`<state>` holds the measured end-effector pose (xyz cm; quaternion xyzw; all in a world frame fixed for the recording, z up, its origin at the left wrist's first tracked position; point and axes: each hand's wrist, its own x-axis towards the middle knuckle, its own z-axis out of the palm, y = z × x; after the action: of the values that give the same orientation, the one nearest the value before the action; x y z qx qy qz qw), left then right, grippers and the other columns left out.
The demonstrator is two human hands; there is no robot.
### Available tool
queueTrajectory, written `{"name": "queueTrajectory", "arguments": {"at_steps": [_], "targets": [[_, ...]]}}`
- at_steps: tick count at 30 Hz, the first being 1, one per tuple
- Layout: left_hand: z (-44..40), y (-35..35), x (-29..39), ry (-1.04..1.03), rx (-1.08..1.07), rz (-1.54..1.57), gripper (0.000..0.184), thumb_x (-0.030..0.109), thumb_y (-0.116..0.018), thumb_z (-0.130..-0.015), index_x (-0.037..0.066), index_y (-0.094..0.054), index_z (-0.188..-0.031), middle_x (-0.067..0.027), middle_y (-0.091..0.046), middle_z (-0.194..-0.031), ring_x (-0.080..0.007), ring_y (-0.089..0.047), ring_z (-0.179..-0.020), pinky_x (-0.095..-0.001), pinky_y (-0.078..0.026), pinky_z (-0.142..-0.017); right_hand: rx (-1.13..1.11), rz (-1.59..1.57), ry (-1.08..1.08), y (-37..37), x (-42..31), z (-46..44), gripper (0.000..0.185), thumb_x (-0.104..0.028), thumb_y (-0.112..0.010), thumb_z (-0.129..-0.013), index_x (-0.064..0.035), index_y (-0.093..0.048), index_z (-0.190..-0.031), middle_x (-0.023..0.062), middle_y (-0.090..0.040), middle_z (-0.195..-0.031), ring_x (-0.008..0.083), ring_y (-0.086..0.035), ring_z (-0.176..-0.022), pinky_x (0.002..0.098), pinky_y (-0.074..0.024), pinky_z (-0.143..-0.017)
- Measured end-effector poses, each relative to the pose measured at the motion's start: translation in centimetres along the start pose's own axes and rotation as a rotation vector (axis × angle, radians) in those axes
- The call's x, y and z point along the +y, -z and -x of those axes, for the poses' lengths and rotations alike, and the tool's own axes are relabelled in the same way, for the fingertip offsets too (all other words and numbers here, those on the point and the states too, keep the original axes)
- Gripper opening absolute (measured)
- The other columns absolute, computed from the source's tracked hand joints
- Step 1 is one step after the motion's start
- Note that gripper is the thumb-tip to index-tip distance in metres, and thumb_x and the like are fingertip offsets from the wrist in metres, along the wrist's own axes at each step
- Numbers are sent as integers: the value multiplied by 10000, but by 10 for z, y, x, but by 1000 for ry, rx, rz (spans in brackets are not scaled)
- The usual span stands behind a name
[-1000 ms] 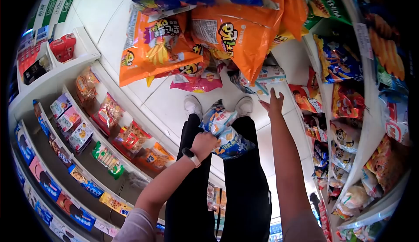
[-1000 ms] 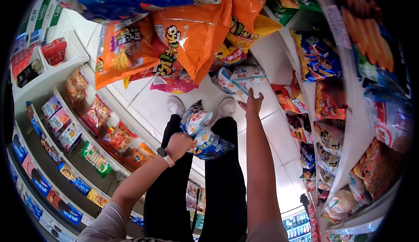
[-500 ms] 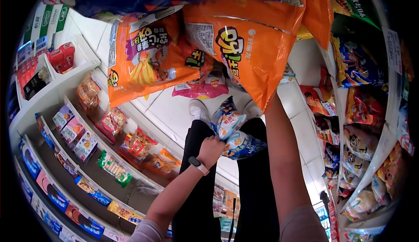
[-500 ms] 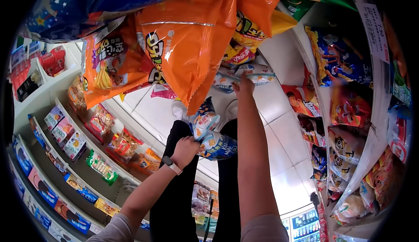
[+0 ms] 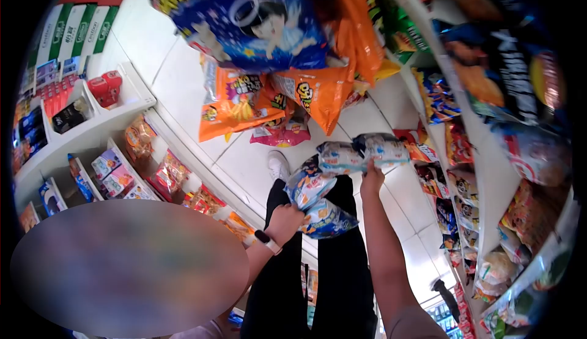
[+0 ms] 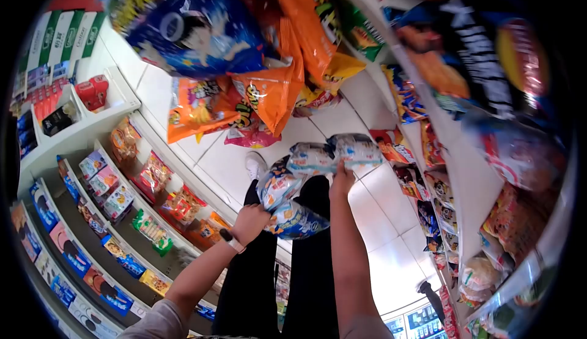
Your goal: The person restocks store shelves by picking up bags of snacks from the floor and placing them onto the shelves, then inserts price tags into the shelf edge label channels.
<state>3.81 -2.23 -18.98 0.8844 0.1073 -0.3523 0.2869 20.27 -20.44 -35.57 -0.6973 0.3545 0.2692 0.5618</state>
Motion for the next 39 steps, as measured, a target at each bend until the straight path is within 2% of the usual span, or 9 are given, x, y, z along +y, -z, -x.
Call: {"name": "queueTrajectory", "arguments": {"at_steps": [5, 8, 12, 15, 19, 23, 26, 29, 39], "targets": [[101, 101, 27, -14, 45, -48, 333, 369, -591, -817, 98, -648, -631, -115, -605, -686, -255, -636, -673, -358, -492, -612, 75, -185, -50, 49, -58, 92, 246, -241, -631, -892, -88, -532, -726, -19, -450, -613, 66, -362, -501, 240, -282, -440], [159, 163, 37, -131, 120, -150, 332, 385, -580, -825, 102, -650, -667, -116, -586, -698, -266, -622, -687, -374, -488, -630, 70, -276, -6, 79, -98, 166, 341, -209, -610, -906, -133, -448, -616, -33, -369, -527, 72, -340, -438, 244, -243, -388], [221, 260, 63, -434, 208, -206, 268, 362, -607, -792, 112, -646, -704, -87, -582, -777, -255, -593, -812, -384, -452, -753, 174, -609, -39, 125, -136, 267, 272, -288, -582, -920, -146, -505, -702, -45, -384, -539, 62, -319, -407, 229, -229, -362], [257, 319, 115, -675, 316, -323, 212, 325, -612, -790, 120, -647, -749, -78, -550, -757, -245, -568, -779, -360, -432, -730, 184, -688, -24, 171, -175, 354, 159, -305, -540, -931, -147, -565, -926, -37, -432, -607, 62, -367, -440, 222, -251, -378], [286, 357, 187, -898, 326, -453, 182, 310, -639, -785, 131, -640, -749, -72, -495, -692, -246, -534, -747, -363, -400, -675, 290, -847, 213, 225, -203, 438, 195, -337, -558, -918, -146, -590, -937, -46, -497, -663, 59, -406, -474, 218, -249, -404], [308, 353, 261, -1142, 323, -502, 225, 310, -671, -762, 97, -628, -703, -90, -488, -701, -273, -515, -741, -391, -393, -677, 460, -648, 559, 305, -196, 485, 262, -310, -548, -929, -69, -647, -901, -45, -511, -677, 58, -436, -556, 228, -338, -491], [308, 329, 317, -1283, 256, -540, 219, 276, -653, -786, 72, -618, -715, -106, -474, -708, -294, -491, -729, -409, -378, -668, 692, -410, 771, 371, -183, 489, 297, -262, -515, -939, 4, -647, -949, 55, -584, -804, 150, -550, -731, 284, -434, -673], [324, 302, 375, -1400, 193, -594, 236, 292, -626, -805, 76, -618, -710, -106, -475, -709, -297, -495, -734, -398, -376, -675, 918, -272, 866, 424, -176, 531, 275, -240, -532, -935, 12, -643, -934, -7, -577, -768, 84, -513, -708, 244, -423, -655], [334, 182, 574, -1567, 236, -669, 202, 291, -616, -822, 105, -626, -745, -88, -490, -753, -263, -527, -798, -417, -378, -875, 935, -451, 784, 657, -115, 629, 286, -229, -522, -939, 20, -649, -883, -25, -572, -748, 49, -480, -697, 231, -398, -624]]}}
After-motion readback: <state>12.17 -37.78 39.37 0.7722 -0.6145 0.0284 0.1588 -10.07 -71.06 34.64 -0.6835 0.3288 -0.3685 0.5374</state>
